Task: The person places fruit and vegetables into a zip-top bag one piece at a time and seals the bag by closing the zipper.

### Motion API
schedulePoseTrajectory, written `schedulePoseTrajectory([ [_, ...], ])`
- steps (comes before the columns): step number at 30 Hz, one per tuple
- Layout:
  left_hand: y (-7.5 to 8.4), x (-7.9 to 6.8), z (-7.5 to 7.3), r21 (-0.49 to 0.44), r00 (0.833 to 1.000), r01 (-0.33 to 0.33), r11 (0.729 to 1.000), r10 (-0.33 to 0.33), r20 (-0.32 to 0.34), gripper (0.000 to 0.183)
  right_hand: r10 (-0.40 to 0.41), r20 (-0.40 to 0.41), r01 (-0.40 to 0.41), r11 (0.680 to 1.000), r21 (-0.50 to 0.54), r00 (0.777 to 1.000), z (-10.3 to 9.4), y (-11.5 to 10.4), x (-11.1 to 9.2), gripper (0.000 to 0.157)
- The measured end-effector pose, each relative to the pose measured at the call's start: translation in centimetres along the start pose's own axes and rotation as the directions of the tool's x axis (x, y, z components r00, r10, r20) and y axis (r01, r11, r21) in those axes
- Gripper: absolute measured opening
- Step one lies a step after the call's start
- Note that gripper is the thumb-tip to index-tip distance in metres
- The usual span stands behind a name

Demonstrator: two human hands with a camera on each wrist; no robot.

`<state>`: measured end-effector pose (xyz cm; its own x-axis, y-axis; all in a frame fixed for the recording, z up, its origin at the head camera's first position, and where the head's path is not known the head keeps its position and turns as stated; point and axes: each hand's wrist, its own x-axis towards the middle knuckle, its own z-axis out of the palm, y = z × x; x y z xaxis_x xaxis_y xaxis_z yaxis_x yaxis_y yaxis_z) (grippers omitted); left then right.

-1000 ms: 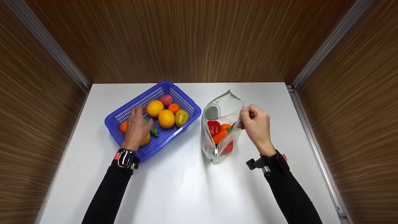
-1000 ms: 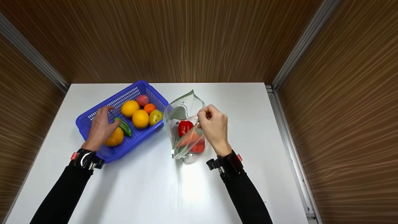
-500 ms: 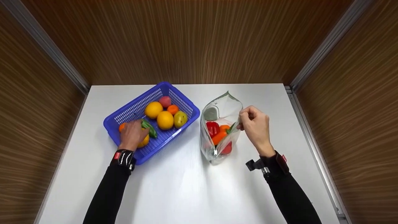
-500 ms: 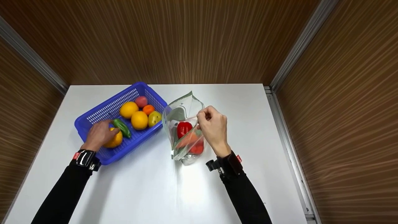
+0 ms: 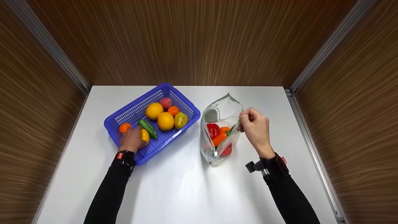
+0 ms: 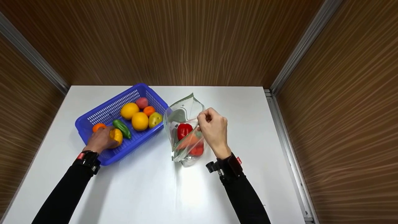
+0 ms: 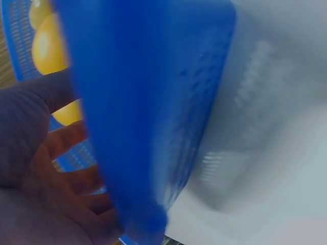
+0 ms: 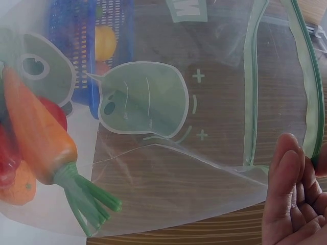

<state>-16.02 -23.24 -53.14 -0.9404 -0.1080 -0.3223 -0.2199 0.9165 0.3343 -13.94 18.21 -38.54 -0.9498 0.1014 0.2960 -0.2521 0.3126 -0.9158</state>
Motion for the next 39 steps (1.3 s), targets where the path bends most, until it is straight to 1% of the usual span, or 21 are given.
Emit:
schedulePoseTrajectory([
  [5, 0.0, 0.0, 0.3, 0.027, 0.999, -0.015, 1.000, 0.016, -0.029, 0.066, -0.001, -0.002, 0.001, 1.000, -0.004, 1.000, 0.1, 0.0, 0.1, 0.016],
  [13, 0.0, 0.6, 1.0, 0.018, 1.000, -0.003, 1.000, 0.003, -0.005, 0.066, -0.016, 0.004, 0.016, 1.000, 0.001, 1.000, 0.3, -0.2, 0.2, 0.018],
  [17, -0.3, 1.0, 1.5, 0.033, 1.000, -0.005, 0.999, 0.006, -0.018, 0.068, -0.022, 0.009, 0.022, 1.000, 0.001, 1.000, 0.4, -0.2, 0.1, 0.018],
  [24, -0.7, 1.2, 1.9, 0.013, 0.999, -0.022, 1.000, 0.022, -0.036, 0.069, -0.025, 0.016, 0.025, 1.000, -0.006, 1.000, 0.6, -0.2, 0.1, 0.017],
  [30, -0.7, 1.1, 1.3, -0.024, 0.999, -0.033, 0.999, 0.032, -0.044, 0.068, -0.014, 0.016, 0.013, 1.000, 0.004, 1.000, 0.5, -0.2, 0.1, 0.016],
  [32, -0.5, 1.1, 0.9, -0.043, 0.998, -0.030, 0.999, 0.028, -0.048, 0.069, -0.011, 0.013, 0.011, 1.000, 0.002, 1.000, 0.5, -0.2, 0.1, 0.016],
  [37, 0.2, 1.0, -0.3, -0.065, 0.996, -0.054, 0.996, 0.049, -0.070, 0.066, 0.005, -0.001, -0.005, 1.000, 0.005, 1.000, 0.4, -0.1, 0.1, 0.016],
  [39, 0.5, 0.7, -0.8, -0.067, 0.993, -0.070, 0.995, 0.063, -0.096, 0.065, 0.010, 0.003, -0.010, 1.000, 0.008, 1.000, 0.4, -0.1, 0.1, 0.016],
])
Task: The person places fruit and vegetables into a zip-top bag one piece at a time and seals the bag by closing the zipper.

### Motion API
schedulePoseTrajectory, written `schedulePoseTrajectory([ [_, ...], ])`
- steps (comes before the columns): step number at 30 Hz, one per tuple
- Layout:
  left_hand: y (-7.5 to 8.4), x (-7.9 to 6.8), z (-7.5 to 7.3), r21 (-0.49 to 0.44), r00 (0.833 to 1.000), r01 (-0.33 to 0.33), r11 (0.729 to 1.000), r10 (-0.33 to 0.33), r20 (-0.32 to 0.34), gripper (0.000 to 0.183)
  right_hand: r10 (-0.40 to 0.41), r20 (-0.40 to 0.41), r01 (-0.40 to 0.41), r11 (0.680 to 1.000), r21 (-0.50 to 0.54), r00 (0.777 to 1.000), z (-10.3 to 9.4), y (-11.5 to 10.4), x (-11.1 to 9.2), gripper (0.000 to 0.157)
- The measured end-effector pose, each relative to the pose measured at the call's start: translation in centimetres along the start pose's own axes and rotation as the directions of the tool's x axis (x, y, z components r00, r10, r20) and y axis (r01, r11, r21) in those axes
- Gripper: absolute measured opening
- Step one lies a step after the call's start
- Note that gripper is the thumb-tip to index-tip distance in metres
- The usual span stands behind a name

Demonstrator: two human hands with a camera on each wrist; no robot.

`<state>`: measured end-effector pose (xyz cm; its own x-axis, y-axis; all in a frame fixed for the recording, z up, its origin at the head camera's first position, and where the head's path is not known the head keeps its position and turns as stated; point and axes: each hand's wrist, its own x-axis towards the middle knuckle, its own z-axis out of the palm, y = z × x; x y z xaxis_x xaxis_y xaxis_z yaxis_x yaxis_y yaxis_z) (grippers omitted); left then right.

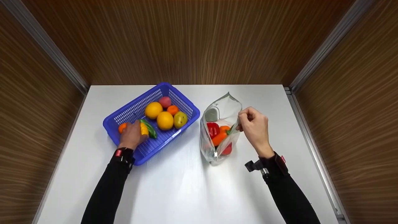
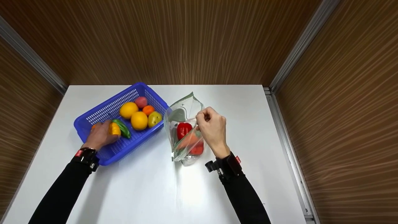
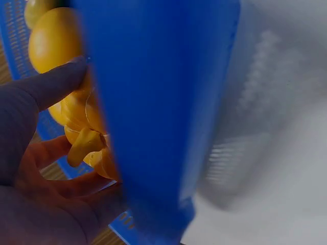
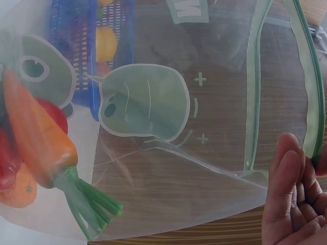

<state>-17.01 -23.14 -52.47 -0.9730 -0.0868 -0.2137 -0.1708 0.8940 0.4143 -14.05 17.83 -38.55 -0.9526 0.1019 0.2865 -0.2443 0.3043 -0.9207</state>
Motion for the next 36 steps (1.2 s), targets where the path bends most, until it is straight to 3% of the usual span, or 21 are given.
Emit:
schedulePoseTrajectory([
  [3, 0.7, -0.5, -0.7, -0.007, 0.997, -0.039, 0.999, 0.039, -0.074, 0.065, -0.003, 0.005, 0.003, 1.000, -0.008, 1.000, -0.1, 0.0, 0.0, 0.016],
  [7, 1.9, -1.2, -1.8, -0.015, 0.978, -0.126, 0.992, 0.122, -0.171, 0.065, -0.008, 0.002, 0.008, 1.000, -0.010, 1.000, -0.1, -0.1, 0.0, 0.016],
  [13, 4.5, -2.4, -3.0, -0.031, 0.957, -0.210, 0.977, 0.199, -0.213, 0.072, -0.014, 0.005, 0.014, 1.000, -0.013, 1.000, 0.0, -0.2, 0.0, 0.017],
  [27, 11.0, -5.0, -4.9, -0.054, 0.897, -0.301, 0.952, 0.264, -0.354, 0.075, -0.036, 0.008, 0.036, 0.999, -0.022, 0.999, 0.3, -0.2, 0.0, 0.017],
  [30, 12.4, -5.6, -5.2, -0.069, 0.872, -0.336, 0.939, 0.283, -0.400, 0.075, -0.035, 0.003, 0.035, 0.999, -0.030, 0.999, 0.3, -0.2, 0.0, 0.017],
  [36, 15.2, -6.7, -5.6, -0.052, 0.799, -0.433, 0.900, 0.357, -0.484, 0.077, -0.033, 0.007, 0.034, 0.999, -0.032, 0.999, 0.5, -0.5, 0.0, 0.017],
])
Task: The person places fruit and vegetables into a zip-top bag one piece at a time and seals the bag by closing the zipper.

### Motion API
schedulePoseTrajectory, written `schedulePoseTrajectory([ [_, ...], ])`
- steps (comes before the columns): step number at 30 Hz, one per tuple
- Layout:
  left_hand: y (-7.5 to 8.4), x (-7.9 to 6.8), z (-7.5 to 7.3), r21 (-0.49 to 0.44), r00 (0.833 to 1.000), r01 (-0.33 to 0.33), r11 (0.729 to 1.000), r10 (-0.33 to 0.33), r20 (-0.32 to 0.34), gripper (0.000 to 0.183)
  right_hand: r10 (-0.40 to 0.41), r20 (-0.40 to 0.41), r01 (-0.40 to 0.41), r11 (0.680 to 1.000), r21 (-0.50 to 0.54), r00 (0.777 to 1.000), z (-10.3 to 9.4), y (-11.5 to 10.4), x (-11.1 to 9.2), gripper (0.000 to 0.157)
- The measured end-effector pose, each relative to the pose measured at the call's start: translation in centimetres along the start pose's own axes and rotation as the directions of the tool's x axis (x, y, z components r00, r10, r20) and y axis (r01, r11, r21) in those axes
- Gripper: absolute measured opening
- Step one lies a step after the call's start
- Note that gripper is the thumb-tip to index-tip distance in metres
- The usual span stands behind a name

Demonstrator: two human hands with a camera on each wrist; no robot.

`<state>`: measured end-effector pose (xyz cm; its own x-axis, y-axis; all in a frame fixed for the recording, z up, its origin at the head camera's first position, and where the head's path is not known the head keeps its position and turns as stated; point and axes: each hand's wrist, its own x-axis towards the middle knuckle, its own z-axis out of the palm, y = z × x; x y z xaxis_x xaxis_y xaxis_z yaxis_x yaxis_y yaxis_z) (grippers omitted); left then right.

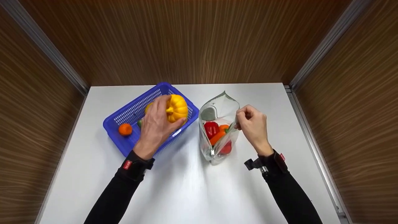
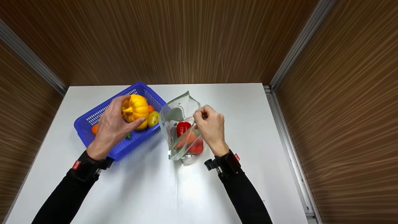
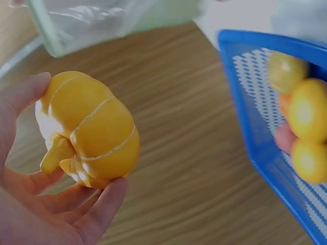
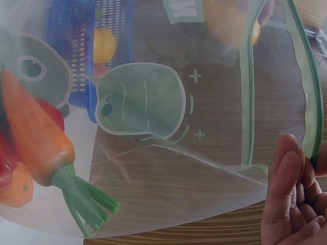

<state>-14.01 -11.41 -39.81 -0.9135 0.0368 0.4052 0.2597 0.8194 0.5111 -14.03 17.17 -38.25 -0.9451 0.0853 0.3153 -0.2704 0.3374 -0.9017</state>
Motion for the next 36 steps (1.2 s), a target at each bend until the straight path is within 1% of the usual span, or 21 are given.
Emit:
schedulePoseTrajectory([
  [3, 1.2, 0.1, -0.1, -0.021, 0.999, -0.049, 0.999, 0.048, -0.022, 0.077, -0.005, 0.007, 0.005, 1.000, -0.001, 1.000, 0.2, -0.1, -0.1, 0.018],
  [6, 2.4, 0.0, -0.2, -0.051, 0.996, -0.090, 0.995, 0.089, -0.026, 0.077, -0.011, 0.008, 0.011, 1.000, -0.004, 1.000, 0.3, -0.1, -0.1, 0.018],
  [13, 5.0, -0.4, 0.1, -0.104, 0.989, -0.145, 0.984, 0.147, 0.009, 0.075, -0.030, 0.030, 0.031, 0.999, -0.029, 0.999, 0.7, -0.4, -0.1, 0.018],
  [19, 6.7, -0.5, 0.7, -0.193, 0.980, -0.172, 0.966, 0.188, 0.069, 0.075, -0.031, 0.025, 0.031, 0.999, -0.027, 0.999, 0.8, -0.5, -0.2, 0.019],
  [22, 7.3, -0.4, 0.9, -0.202, 0.975, -0.181, 0.963, 0.202, 0.090, 0.075, -0.030, 0.026, 0.030, 0.999, -0.025, 0.999, 0.8, -0.5, -0.3, 0.018],
  [26, 8.0, -0.4, 1.0, -0.183, 0.973, -0.203, 0.962, 0.218, 0.069, 0.073, -0.024, 0.031, 0.025, 0.999, -0.022, 0.999, 0.8, -0.4, -0.3, 0.018],
  [29, 8.3, -0.3, 1.3, -0.195, 0.969, -0.222, 0.955, 0.238, 0.061, 0.073, -0.020, 0.033, 0.021, 1.000, -0.016, 0.999, 0.8, -0.4, -0.3, 0.018],
  [31, 8.2, -0.3, 1.7, -0.217, 0.964, -0.229, 0.949, 0.252, 0.083, 0.073, -0.021, 0.033, 0.021, 1.000, -0.013, 0.999, 0.7, -0.4, -0.4, 0.017],
  [33, 8.0, -0.3, 2.2, -0.231, 0.956, -0.232, 0.945, 0.266, 0.126, 0.073, -0.022, 0.034, 0.022, 1.000, -0.009, 0.999, 0.7, -0.4, -0.4, 0.017],
  [36, 7.7, -0.4, 3.0, -0.203, 0.940, -0.241, 0.949, 0.281, 0.196, 0.074, -0.025, 0.027, 0.025, 1.000, -0.015, 0.999, 0.5, -0.3, -0.4, 0.016],
])
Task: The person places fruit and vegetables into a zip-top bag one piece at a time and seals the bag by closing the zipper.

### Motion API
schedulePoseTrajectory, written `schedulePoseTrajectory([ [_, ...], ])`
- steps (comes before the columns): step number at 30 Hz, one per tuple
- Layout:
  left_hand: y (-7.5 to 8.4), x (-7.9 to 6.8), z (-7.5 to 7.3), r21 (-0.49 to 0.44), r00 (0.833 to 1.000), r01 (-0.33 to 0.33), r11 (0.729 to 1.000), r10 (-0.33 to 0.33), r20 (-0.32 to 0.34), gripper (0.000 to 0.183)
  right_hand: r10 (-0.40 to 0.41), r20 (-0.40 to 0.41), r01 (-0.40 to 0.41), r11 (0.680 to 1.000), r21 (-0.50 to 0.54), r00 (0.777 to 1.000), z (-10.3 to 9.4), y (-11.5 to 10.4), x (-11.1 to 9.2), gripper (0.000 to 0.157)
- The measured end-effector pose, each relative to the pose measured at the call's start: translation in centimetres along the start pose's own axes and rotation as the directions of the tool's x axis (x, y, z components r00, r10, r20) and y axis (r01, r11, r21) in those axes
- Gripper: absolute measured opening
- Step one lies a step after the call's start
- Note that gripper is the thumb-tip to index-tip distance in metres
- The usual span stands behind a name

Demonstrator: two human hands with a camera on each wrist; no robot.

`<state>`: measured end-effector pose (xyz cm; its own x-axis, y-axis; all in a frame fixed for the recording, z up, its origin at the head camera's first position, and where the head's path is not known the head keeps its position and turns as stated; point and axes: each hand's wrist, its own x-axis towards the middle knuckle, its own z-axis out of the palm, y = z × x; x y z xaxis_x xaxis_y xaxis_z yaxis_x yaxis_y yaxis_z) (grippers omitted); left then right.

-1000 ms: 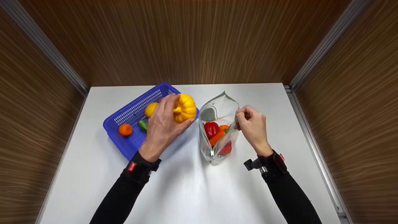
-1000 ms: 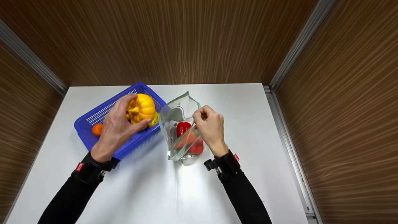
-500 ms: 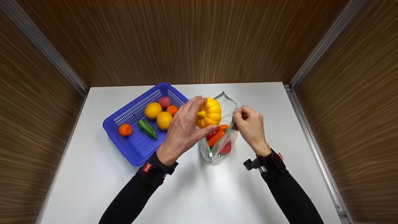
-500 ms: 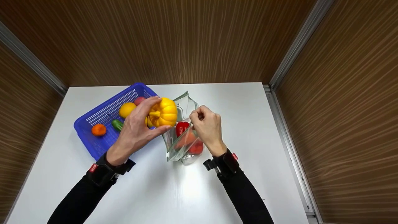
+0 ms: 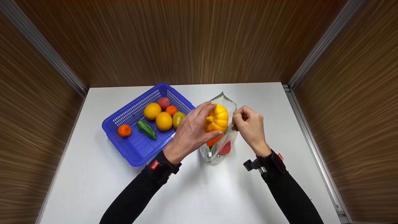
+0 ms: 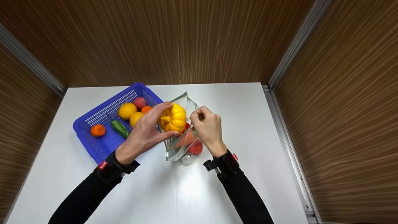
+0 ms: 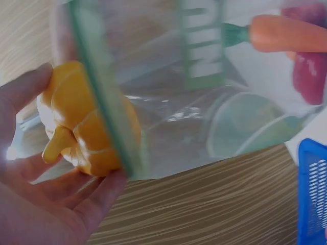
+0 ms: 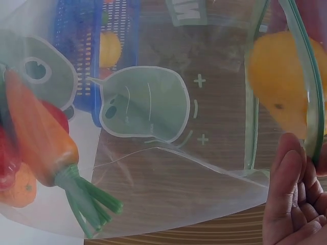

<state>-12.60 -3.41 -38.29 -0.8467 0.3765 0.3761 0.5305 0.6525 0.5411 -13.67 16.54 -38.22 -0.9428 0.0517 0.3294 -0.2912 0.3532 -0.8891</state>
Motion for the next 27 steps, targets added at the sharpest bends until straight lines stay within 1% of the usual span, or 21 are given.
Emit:
schedulePoseTrajectory([
  [4, -0.7, -0.2, 0.6, 0.084, 0.997, -0.012, 0.996, 0.006, 0.077, 0.074, -0.008, -0.009, 0.008, 1.000, -0.006, 1.000, 0.0, 0.0, 0.0, 0.016],
  [6, -0.9, -0.3, 0.7, 0.106, 0.993, -0.019, 0.994, 0.007, 0.118, 0.074, -0.013, -0.009, 0.013, 1.000, -0.008, 1.000, 0.0, 0.0, 0.0, 0.017],
  [9, -1.2, -0.3, 0.5, 0.093, 0.983, -0.017, 0.996, -0.001, 0.182, 0.076, -0.017, -0.008, 0.017, 1.000, -0.006, 1.000, 0.0, 0.1, 0.1, 0.017],
  [11, -1.5, -0.3, 0.3, 0.064, 0.980, -0.019, 0.998, 0.006, 0.200, 0.075, -0.016, -0.014, 0.016, 1.000, -0.007, 1.000, 0.0, 0.2, 0.1, 0.018],
  [13, -1.8, -0.4, 0.0, 0.018, 0.981, -0.012, 1.000, 0.009, 0.193, 0.073, -0.012, -0.023, 0.012, 1.000, -0.018, 1.000, 0.0, 0.4, 0.1, 0.019],
  [15, -2.3, -0.5, -0.2, -0.029, 0.987, -0.007, 1.000, 0.011, 0.162, 0.069, -0.004, -0.028, 0.003, 1.000, -0.031, 1.000, 0.1, 0.5, 0.0, 0.019],
  [17, -3.0, -0.7, -0.4, -0.071, 0.992, 0.010, 0.997, -0.001, 0.126, 0.066, -0.002, -0.035, 0.000, 0.999, -0.044, 0.999, 0.2, 0.6, 0.0, 0.020],
  [20, -4.2, -0.9, -0.8, -0.102, 0.996, 0.055, 0.993, -0.048, 0.070, 0.061, -0.003, -0.037, 0.001, 0.999, -0.048, 0.999, 0.2, 0.5, 0.0, 0.020],
  [22, -5.1, -1.1, -1.0, -0.106, 0.995, 0.095, 0.990, -0.091, 0.039, 0.059, -0.009, -0.039, 0.007, 0.999, -0.047, 0.999, 0.2, 0.5, 0.0, 0.019],
  [24, -6.1, -1.3, -1.4, -0.103, 0.990, 0.143, 0.984, -0.141, 0.022, 0.057, -0.013, -0.035, 0.011, 0.999, -0.049, 0.999, 0.1, 0.4, 0.0, 0.019],
  [27, -7.8, -1.5, -1.9, -0.085, 0.974, 0.225, 0.971, -0.224, 0.019, 0.055, -0.016, -0.033, 0.014, 0.998, -0.057, 0.999, 0.1, 0.4, 0.0, 0.019],
])
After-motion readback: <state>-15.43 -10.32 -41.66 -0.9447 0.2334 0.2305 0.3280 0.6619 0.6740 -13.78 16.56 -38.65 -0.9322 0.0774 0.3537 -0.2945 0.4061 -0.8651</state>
